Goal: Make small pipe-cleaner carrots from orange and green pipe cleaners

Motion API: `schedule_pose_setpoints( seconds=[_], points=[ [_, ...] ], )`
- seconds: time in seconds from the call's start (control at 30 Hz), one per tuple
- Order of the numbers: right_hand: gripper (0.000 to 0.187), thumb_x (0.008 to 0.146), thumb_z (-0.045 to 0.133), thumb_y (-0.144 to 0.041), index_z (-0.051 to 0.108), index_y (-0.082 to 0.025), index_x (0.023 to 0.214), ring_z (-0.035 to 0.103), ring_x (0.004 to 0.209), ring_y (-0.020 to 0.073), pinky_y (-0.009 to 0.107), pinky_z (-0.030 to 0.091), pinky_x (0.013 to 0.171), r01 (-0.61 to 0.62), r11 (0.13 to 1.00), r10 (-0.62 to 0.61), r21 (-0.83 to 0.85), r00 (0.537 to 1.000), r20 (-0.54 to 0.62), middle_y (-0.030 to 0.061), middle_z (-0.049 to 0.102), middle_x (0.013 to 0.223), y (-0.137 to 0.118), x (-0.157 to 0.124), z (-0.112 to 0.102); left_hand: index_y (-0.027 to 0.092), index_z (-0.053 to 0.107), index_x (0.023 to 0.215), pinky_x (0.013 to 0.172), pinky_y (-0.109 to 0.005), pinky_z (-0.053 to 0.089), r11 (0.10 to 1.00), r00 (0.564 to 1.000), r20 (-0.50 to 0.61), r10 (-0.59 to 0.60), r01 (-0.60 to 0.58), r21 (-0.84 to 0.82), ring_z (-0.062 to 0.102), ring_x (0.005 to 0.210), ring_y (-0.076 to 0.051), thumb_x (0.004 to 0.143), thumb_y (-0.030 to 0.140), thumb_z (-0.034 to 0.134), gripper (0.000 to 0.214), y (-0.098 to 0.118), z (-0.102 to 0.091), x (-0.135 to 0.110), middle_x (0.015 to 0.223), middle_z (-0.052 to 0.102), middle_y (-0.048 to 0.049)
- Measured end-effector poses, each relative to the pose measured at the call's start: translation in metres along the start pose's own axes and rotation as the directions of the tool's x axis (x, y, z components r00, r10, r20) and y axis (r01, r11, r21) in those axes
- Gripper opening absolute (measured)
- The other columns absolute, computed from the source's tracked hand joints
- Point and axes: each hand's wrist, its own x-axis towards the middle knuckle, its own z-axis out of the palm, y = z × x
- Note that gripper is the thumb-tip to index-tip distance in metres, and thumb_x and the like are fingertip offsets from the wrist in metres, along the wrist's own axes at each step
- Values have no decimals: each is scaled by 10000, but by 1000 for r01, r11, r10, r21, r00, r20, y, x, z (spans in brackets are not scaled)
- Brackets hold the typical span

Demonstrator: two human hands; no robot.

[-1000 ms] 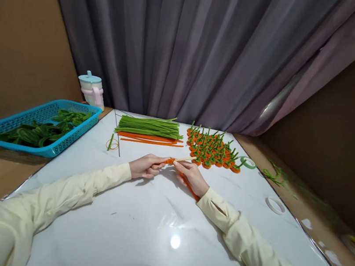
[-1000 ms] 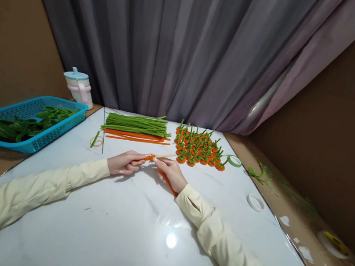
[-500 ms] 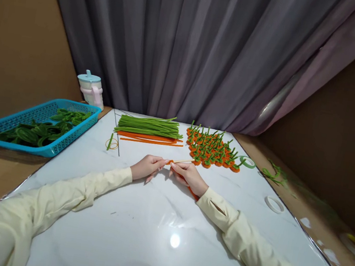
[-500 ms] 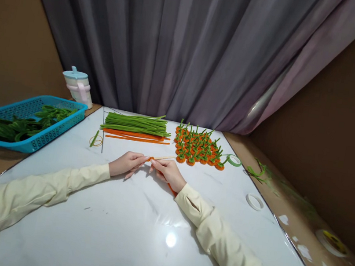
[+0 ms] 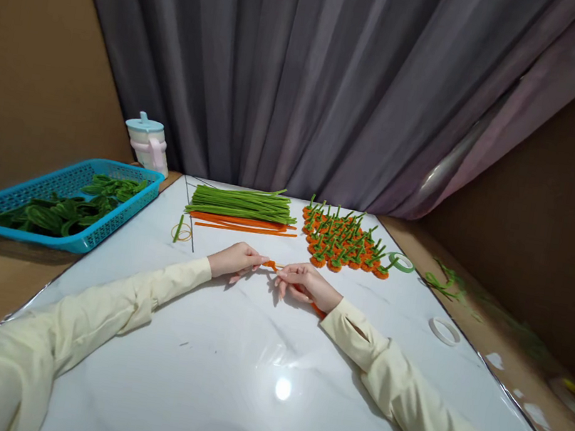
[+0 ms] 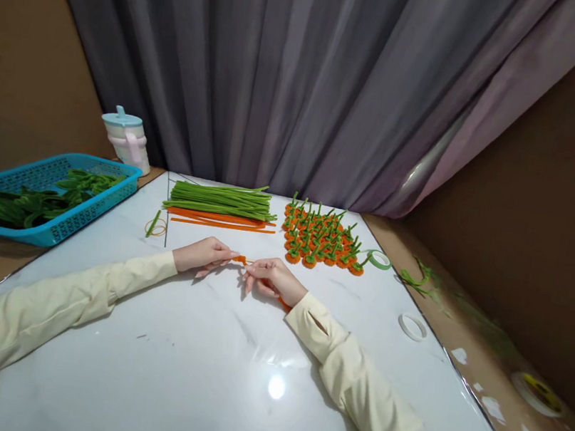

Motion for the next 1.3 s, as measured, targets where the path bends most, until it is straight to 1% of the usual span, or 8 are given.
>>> schedule_pose_setpoints(
  seconds=[0.13,0.27,0.5,0.63,0.77,1.0,1.13,1.3],
  points=[
    [218,754,617,-276,619,-67,691,309,229,7,148,161,248,-32,998,29,54,998,57,35,635,509,1,-1,-7,177,412,511,241,-183,249,995,984,159,-79,88,-52,194,244,-33,687,510,627,433,5,-8,0,331,228,112],
    [218,785,573,-275,624,-63,789,255,193,11,148,159,204,-99,990,82,104,985,153,14,626,500,2,-2,-11,175,428,517,225,-174,232,979,943,294,-157,187,-77,166,275,-33,650,507,667,430,6,-16,1,358,195,111],
    [253,839,499,-262,590,-55,952,247,172,23,147,176,158,-233,965,177,121,918,355,2,623,538,3,-5,-19,162,460,522,213,-156,214,958,864,450,-227,282,-58,136,302,-30,661,484,677,412,6,-23,-1,387,170,109],
    [237,850,491,-264,577,-64,944,260,177,19,136,188,161,-253,960,185,123,897,402,-9,613,553,4,-6,-20,154,483,547,211,-148,205,951,811,535,-237,307,-44,124,308,-30,694,429,670,363,5,-26,-3,403,167,106],
    [201,844,502,-269,565,-83,887,244,178,16,125,198,163,-248,959,176,134,897,405,-41,575,508,3,-5,-18,162,456,547,203,-147,175,944,768,601,-221,324,-67,99,314,-29,720,409,647,357,5,-27,-5,422,162,103],
    [178,811,552,-298,497,-129,797,187,185,9,123,192,157,-253,959,187,131,906,380,-50,562,492,-1,-5,-13,172,407,527,205,-146,142,943,794,595,-125,281,-177,70,325,-26,739,430,617,394,-3,-22,-5,427,142,104],
    [214,838,532,-340,477,-141,779,204,195,11,118,168,158,-232,965,181,119,925,335,-44,562,503,-2,-7,-6,173,407,549,220,-150,166,947,860,508,-45,199,-254,86,325,-26,711,495,621,419,-9,-17,-1,425,143,110],
    [287,849,509,-408,468,-143,745,216,198,13,122,174,169,-192,974,155,122,952,265,-36,571,502,-2,-5,2,174,400,576,277,-152,228,957,943,330,38,61,-284,119,332,-26,704,574,583,458,-12,-8,2,415,134,119]
  ],
)
